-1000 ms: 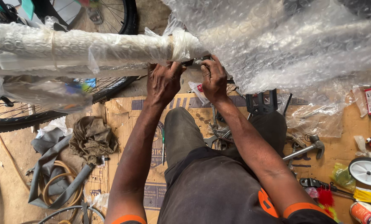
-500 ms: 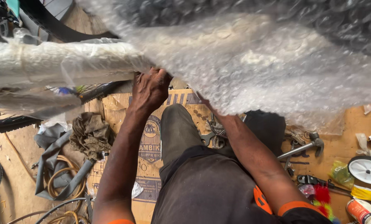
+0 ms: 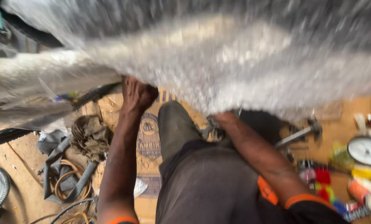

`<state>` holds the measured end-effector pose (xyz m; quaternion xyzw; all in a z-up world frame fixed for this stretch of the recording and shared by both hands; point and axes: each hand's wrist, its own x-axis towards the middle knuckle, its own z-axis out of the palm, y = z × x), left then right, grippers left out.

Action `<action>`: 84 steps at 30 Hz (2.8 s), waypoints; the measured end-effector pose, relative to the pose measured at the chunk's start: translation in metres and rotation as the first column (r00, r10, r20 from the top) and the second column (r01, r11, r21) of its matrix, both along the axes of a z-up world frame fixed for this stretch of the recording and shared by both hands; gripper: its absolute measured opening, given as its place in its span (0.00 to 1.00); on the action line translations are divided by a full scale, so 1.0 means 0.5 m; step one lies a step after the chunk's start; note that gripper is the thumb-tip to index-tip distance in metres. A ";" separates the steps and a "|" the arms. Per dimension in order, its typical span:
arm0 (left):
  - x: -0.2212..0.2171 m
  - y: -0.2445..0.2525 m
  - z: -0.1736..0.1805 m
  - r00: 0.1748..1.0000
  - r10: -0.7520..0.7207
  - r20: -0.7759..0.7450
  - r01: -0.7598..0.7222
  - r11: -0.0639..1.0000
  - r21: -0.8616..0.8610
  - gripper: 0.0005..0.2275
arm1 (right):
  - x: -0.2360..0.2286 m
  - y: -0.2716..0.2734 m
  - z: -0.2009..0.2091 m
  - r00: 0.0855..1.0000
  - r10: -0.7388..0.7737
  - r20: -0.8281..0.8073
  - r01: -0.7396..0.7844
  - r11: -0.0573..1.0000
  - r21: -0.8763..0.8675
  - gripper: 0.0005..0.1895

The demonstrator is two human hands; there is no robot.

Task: The person unpacks a bicycle pedal from a plastic bag and attaches it to the crank arm of a bicycle. They use a wrench to tighten the pedal and a screwdriver to adjust a bolt on the crank arm. The person also handles a container of nuts and bolts during the process.

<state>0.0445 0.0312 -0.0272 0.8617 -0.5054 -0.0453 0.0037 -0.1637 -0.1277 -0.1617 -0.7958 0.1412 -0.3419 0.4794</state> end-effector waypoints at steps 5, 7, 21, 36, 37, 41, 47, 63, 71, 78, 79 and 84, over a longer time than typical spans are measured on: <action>-0.018 -0.008 0.014 0.990 -0.140 0.020 0.141 0.959 -0.247 0.06 | -0.159 0.011 0.005 0.995 -0.102 -0.013 0.100 0.992 -0.077 0.07; -0.026 -0.016 0.044 0.980 -0.199 0.000 0.186 0.917 -0.352 0.14 | -0.247 0.022 0.017 0.986 -0.149 -0.073 0.146 0.988 -0.044 0.07; -0.025 0.005 0.082 0.912 -0.406 0.056 0.370 0.758 -0.538 0.29 | -0.520 0.228 -0.012 0.815 -0.499 -0.296 0.570 0.591 0.571 0.08; -0.471 0.006 -0.082 0.617 -0.194 -0.762 0.241 0.969 -0.052 0.11 | -0.476 0.344 0.072 0.823 -0.567 -0.035 0.550 0.781 0.295 0.06; -0.509 -0.009 -0.076 0.428 -0.451 -0.784 0.415 0.868 -0.273 0.07 | -0.478 0.344 0.069 0.817 -0.576 -0.021 0.558 0.780 0.283 0.07; -0.557 -0.035 -0.042 0.325 -0.445 -0.835 0.535 0.814 -0.226 0.07 | -0.482 0.360 0.073 0.772 -0.634 -0.051 0.595 0.692 0.408 0.09; -0.548 -0.040 -0.044 0.396 -0.303 -0.867 0.569 0.822 -0.028 0.07 | -0.483 0.374 0.087 0.759 -0.650 -0.040 0.616 0.695 0.371 0.12; -0.527 -0.101 -0.086 0.367 -0.896 -0.249 0.770 0.443 -0.460 0.18 | -1.012 0.702 -0.230 0.139 -0.118 -0.983 0.651 0.759 0.001 0.27; -0.579 -0.069 -0.062 0.221 -0.379 -0.898 0.233 0.915 -0.329 0.11 | -0.947 0.742 -0.317 -0.068 -0.064 -0.996 0.545 0.833 -0.091 0.22; -0.541 -0.061 -0.068 0.249 -0.364 -0.898 0.207 0.925 -0.317 0.13 | -1.002 0.724 -0.375 -0.059 -0.098 -0.993 0.717 0.689 -0.110 0.17; -0.535 -0.059 -0.068 0.240 -0.339 -0.909 0.192 0.935 -0.298 0.13 | -1.018 0.725 -0.376 -0.101 -0.198 -0.975 0.722 0.659 -0.209 0.11; -0.534 -0.079 -0.061 0.297 -0.479 -0.826 0.313 0.866 -0.390 0.14 | -1.143 0.626 -0.348 -0.333 -0.326 -0.885 0.737 0.495 -0.460 0.12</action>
